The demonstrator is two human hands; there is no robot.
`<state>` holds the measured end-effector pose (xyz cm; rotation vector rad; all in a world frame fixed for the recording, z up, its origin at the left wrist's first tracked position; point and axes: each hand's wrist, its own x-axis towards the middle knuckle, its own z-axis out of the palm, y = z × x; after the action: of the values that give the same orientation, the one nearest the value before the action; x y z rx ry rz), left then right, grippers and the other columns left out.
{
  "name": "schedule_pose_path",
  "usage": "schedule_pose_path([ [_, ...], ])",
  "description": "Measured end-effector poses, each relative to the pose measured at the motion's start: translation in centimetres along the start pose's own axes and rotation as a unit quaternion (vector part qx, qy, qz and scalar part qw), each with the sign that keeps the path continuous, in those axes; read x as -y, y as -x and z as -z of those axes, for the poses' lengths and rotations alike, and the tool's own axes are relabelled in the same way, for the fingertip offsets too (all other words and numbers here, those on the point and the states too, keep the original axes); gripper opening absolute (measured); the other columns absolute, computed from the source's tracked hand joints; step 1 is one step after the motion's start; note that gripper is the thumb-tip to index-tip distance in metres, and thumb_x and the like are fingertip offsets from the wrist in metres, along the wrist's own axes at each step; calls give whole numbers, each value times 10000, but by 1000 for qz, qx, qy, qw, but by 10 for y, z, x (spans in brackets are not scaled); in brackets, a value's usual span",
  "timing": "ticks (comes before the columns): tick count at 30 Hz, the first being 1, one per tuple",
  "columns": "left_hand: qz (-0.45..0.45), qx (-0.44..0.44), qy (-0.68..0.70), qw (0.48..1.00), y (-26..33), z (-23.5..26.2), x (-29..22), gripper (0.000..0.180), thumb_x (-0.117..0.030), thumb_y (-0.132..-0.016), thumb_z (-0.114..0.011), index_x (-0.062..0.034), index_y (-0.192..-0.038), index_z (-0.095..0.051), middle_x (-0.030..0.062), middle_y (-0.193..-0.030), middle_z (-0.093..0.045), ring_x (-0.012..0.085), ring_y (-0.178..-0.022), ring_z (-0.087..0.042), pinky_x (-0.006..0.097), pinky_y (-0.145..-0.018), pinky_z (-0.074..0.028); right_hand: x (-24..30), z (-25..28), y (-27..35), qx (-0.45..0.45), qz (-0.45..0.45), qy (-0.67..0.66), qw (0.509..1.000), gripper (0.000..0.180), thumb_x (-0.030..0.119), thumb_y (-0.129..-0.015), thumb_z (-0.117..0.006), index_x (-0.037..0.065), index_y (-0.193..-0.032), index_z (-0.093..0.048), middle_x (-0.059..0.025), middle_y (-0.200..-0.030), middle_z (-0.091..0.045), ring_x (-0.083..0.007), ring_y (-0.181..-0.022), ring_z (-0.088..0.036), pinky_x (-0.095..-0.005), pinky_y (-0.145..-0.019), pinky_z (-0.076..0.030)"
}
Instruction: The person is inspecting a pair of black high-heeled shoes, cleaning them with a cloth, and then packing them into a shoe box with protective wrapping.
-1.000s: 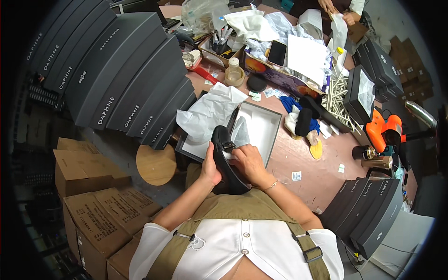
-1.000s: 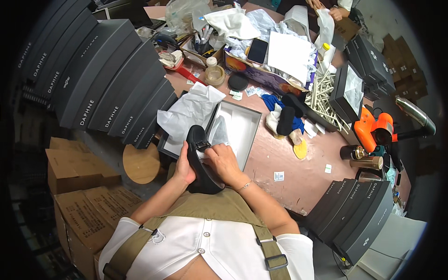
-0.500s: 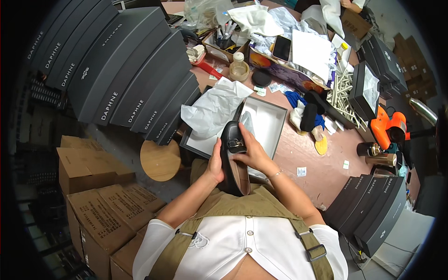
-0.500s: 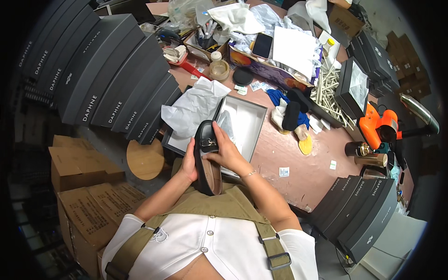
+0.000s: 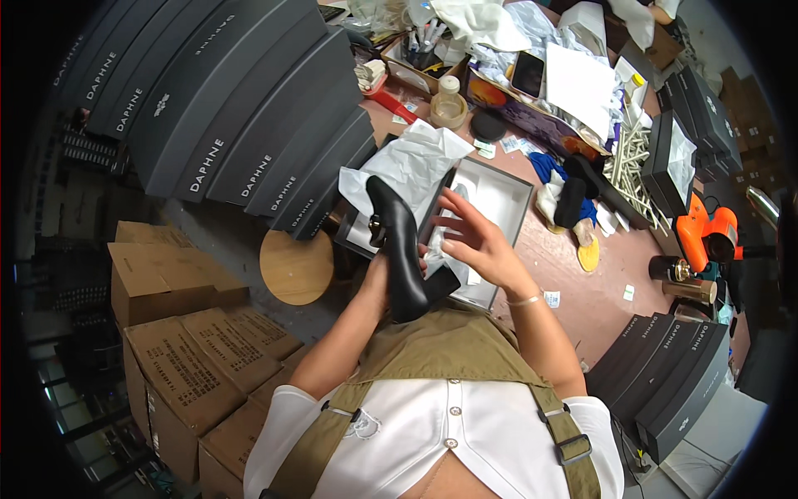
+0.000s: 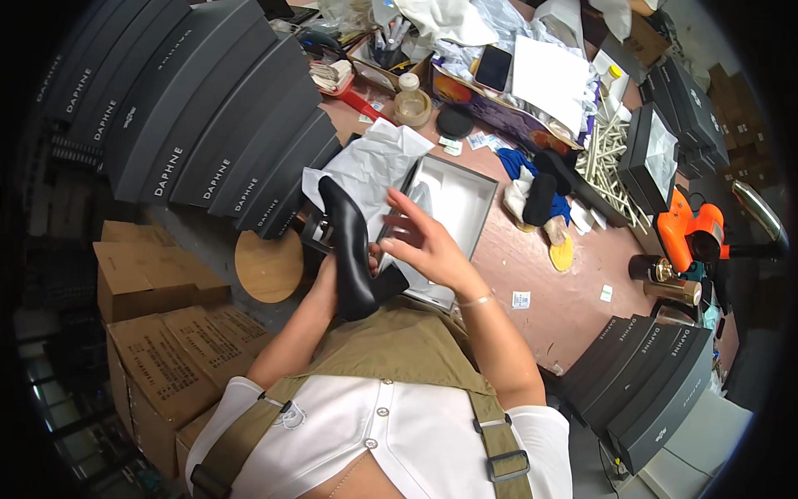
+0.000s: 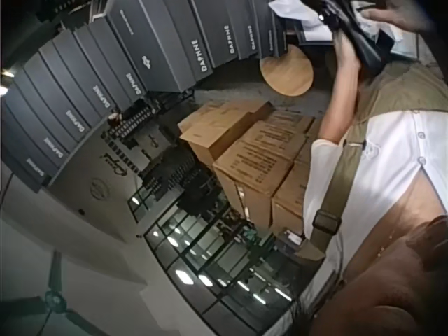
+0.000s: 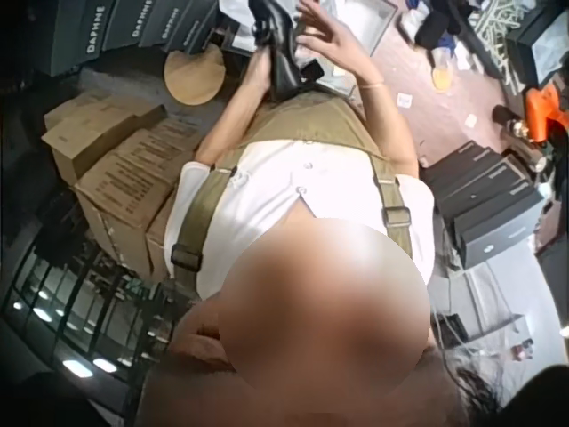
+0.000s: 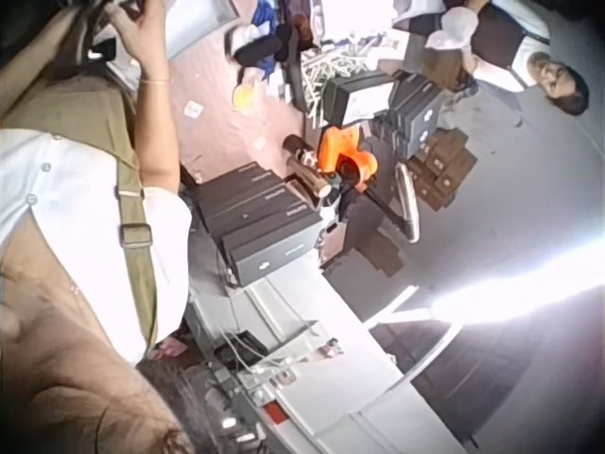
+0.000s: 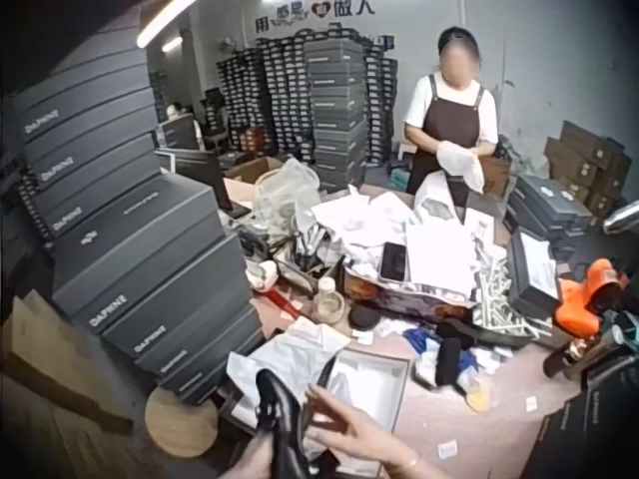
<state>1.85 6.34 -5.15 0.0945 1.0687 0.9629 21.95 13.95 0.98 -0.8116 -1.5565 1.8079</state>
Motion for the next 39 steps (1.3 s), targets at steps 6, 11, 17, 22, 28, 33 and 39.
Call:
schedule_pose_path([
  [6, -29, 251, 166, 953, 16, -13, -24, 607, -287, -967, -537, -47, -1454, -266, 120, -1006, -596, 159, -823, -631, 271, -708, -562, -5, -16, 54, 64, -36, 67, 995, 726, 301, -733, -822, 21, -1318, -496, -123, -1209, -580, -198, -966, -620, -328, -833, -512],
  [11, 6, 196, 92, 976, 10, -18, -31, 594, -286, -975, -518, -58, -1461, -264, 114, -963, -589, 153, -765, -623, 274, -636, -554, -19, -22, 61, 13, -57, 44, 997, 600, 165, -802, -773, -7, -1301, -487, -73, -1023, -632, -128, -889, -610, -286, -818, -500],
  [17, 1, 78, -8, 997, 11, -32, -34, 300, -278, -927, -558, 7, -1017, -588, 83, -787, -641, 138, -617, -641, 243, -553, -544, -29, -16, 67, 11, -74, 45, 996, 604, 202, -816, -759, 4, -1318, -488, -117, -1043, -641, -171, -894, -627, -297, -783, -518],
  [22, -18, 53, -57, 997, 15, -40, -40, 292, -292, -919, -562, -4, -931, -608, 82, -694, -645, 130, -568, -639, 224, -508, -522, -36, -17, 69, 21, -90, 22, 996, 623, 194, -830, -746, 17, -1353, -457, -90, -1071, -636, -136, -926, -606, -286, -823, -499],
  [28, -97, 67, -139, 983, 10, -43, -36, 314, -306, -918, -566, 6, -940, -596, 78, -720, -625, 137, -608, -640, 226, -497, -506, -37, -25, 69, -14, -23, 6, 1000, 634, 236, -838, -729, 45, -1362, -426, -120, -1340, -468, -180, -1161, -488, -316, -925, -449],
  [33, -104, 77, -63, 990, 12, -43, -20, 307, -307, -923, -551, -3, -941, -588, 74, -711, -617, 140, -593, -624, 232, -498, -499, -36, -40, 60, -93, 56, 114, 988, 455, 228, -831, -703, 34, -1182, -488, -162, -1260, -490, -286, -1176, -474, -370, -1009, -363],
  [39, -125, 27, 7, 992, 16, -57, -12, 244, -252, -917, -545, -11, -899, -571, 87, -681, -611, 163, -578, -619, 256, -525, -508, -25, -50, 50, -199, -20, -10, 980, 240, 199, -968, -516, -20, -995, -609, -82, -917, -640, -149, -851, -584, -282, -829, -453],
])
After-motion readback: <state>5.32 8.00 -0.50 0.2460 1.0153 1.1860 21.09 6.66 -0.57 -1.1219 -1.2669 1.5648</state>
